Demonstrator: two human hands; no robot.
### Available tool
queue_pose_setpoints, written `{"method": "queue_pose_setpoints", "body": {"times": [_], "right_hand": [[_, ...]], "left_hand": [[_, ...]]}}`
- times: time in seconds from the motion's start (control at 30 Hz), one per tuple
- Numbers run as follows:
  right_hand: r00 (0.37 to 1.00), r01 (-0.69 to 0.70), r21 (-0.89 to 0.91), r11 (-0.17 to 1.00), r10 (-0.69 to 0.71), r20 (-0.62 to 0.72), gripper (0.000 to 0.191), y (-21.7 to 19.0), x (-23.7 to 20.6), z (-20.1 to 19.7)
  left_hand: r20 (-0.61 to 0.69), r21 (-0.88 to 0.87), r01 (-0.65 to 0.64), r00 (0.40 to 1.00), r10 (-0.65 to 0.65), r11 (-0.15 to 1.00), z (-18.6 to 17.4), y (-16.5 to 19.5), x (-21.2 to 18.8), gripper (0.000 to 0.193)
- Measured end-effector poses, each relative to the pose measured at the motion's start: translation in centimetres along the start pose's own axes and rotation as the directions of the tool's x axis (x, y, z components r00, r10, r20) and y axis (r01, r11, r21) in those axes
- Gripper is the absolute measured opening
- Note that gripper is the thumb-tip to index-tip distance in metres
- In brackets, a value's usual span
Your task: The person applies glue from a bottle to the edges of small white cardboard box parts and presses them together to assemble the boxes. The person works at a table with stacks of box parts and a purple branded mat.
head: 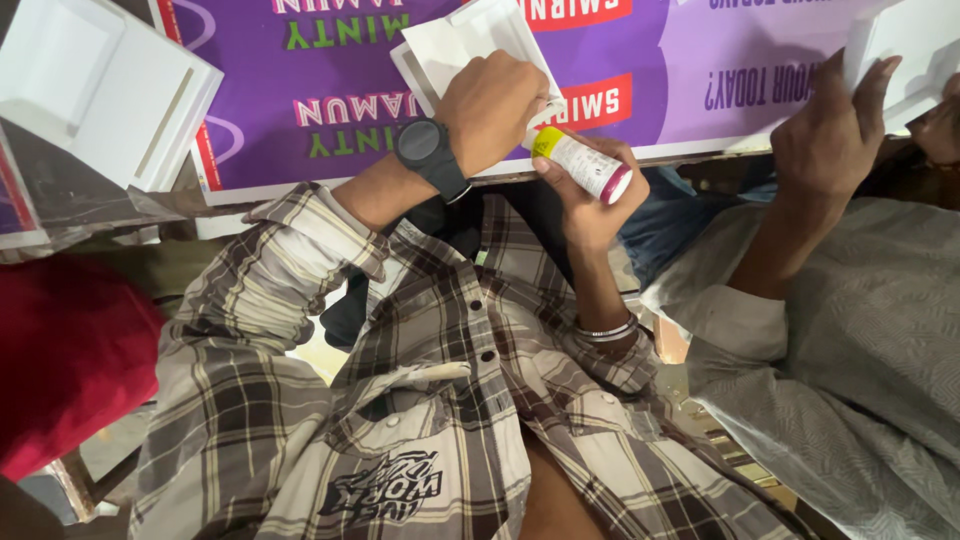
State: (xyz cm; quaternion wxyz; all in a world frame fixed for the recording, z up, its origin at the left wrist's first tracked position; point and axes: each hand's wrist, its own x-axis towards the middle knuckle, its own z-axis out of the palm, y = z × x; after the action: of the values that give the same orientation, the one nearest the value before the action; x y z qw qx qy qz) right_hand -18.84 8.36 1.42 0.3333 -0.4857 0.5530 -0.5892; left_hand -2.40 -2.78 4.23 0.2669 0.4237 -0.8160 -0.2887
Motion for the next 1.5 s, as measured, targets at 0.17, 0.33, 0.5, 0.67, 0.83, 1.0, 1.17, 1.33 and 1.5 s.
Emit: {"method": "queue_pose_setpoints", "body": {"times": [0.17,0.33,0.5,0.67,0.83,1.0,1.17,1.33,1.5], "right_hand": [[1.0,-0.022,0.015,1.0,0.022,0.012,0.042,0.6,-0.3,-0.5],[0.973,-0.003,0.375,0.927,0.089,-0.212,0.05,1.3,1.7,-3.5],[0.941,-0.207,0.558,0.804,0.319,-0.111,0.055,-0.3,2.0,-6.9],[0.994,-0.062,0.303,0.951,0.088,-0.072,0.052,-1.7,1.0,-5.0],[0.998,-0.056,-0.044,0.997,0.055,-0.017,0.042,-2.4,2.2,-3.3],[0.994,0.102,-0.131,0.986,-0.096,0.055,0.043,-2.0,3.8,-2.2],[0.994,0.1,-0.172,0.98,-0.09,0.065,0.044,-1.3,4.5,-1.3],[0.993,0.109,-0.244,0.964,-0.093,0.078,0.042,-1.4,4.4,-1.6],[0.997,0.018,-0.296,0.955,0.005,0.077,0.039,-2.6,1.9,-3.0]], "left_hand": [[0.086,-0.017,0.021,0.996,-0.019,1.0,-0.5,0.1,-0.1,0.011],[0.083,0.048,-0.38,0.923,0.376,0.924,-5.4,-1.1,-1.2,0.041],[0.254,0.456,-0.423,0.905,0.341,0.783,-6.6,-2.4,-2.4,0.021],[0.131,0.498,-0.272,0.962,0.239,0.824,-1.3,-1.0,-2.2,0.004],[0.111,0.366,-0.192,0.981,0.162,0.911,-0.7,-1.7,-0.9,0.003],[0.136,0.316,-0.129,0.987,0.09,0.94,-1.0,-2.3,-0.5,0.01],[0.058,0.286,-0.184,0.983,0.175,0.94,-0.8,-3.0,-0.6,0.008],[0.048,0.284,-0.196,0.981,0.19,0.939,-0.5,-3.4,-0.8,0.007],[0.101,0.29,-0.125,0.99,0.099,0.949,-0.3,-3.5,-0.8,0.007]]}}
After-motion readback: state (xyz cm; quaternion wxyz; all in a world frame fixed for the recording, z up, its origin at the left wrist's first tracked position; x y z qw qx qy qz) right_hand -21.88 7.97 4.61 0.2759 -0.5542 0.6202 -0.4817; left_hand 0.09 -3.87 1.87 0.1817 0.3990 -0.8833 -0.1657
